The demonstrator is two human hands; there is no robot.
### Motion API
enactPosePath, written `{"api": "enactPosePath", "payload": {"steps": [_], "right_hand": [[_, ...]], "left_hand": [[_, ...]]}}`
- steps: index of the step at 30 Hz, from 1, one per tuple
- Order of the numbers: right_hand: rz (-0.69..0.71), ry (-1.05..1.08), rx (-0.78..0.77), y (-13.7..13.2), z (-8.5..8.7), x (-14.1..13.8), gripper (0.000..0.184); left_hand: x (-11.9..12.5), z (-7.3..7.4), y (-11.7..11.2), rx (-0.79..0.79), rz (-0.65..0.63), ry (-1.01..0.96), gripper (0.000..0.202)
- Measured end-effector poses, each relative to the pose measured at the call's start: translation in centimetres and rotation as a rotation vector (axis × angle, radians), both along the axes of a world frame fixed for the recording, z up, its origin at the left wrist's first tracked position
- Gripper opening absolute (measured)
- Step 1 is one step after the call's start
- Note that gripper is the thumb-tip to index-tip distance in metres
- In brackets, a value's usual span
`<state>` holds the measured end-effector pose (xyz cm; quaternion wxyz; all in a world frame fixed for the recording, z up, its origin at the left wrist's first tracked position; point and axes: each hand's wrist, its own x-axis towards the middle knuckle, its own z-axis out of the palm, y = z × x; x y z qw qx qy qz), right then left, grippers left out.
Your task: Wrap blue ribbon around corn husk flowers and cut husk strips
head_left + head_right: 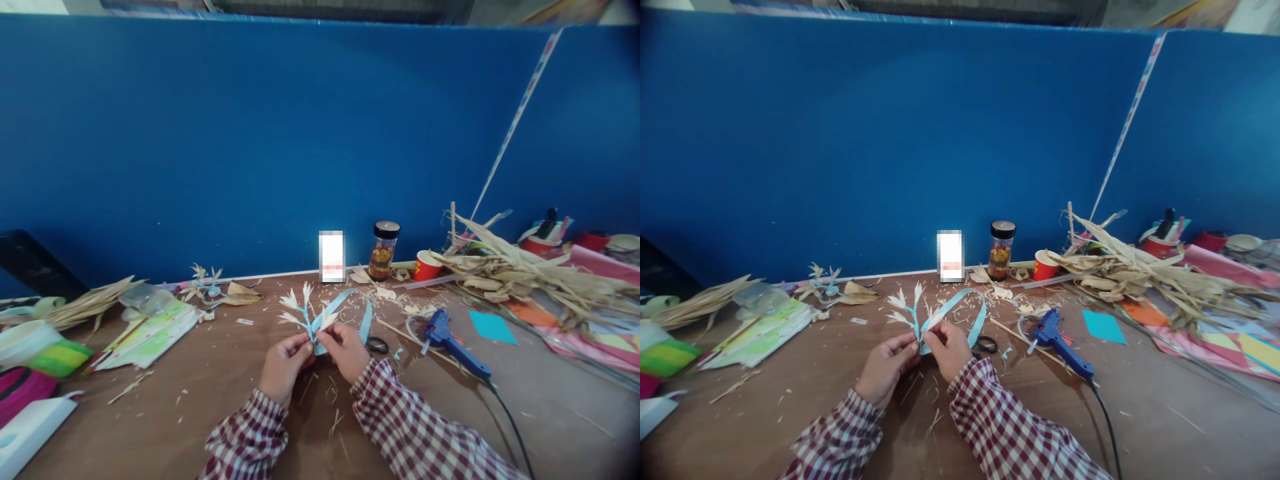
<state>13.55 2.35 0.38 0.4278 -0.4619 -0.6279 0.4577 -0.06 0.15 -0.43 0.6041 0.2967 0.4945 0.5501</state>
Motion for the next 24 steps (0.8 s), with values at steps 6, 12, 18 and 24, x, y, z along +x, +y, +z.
{"api": "enactPosePath", "payload": {"steps": [6, 12, 18, 24], "right_hand": [[-0.025, -0.046, 0.069, 0.02, 0.2, 0.15, 0.021], [-0.019, -0.051, 0.067, -0.01, 0.12, 0.12, 0.019], [-0.004, -0.068, 0.101, 0.18, -0.53, 0.14, 0.019], [0.012, -0.054, 0.096, 0.18, -0.5, 0.08, 0.017]], "left_hand": [[0.29, 0.15, -0.08, -0.007, 0.007, -0.026, 0.04], [0.36, 0.06, -0.17, -0.004, 0.002, -0.031, 0.042], [0.38, 0.09, -0.14, -0.007, 0.001, 0.001, 0.044], [0.38, 0.19, -0.16, -0.022, 0.013, -0.011, 0.042]]}}
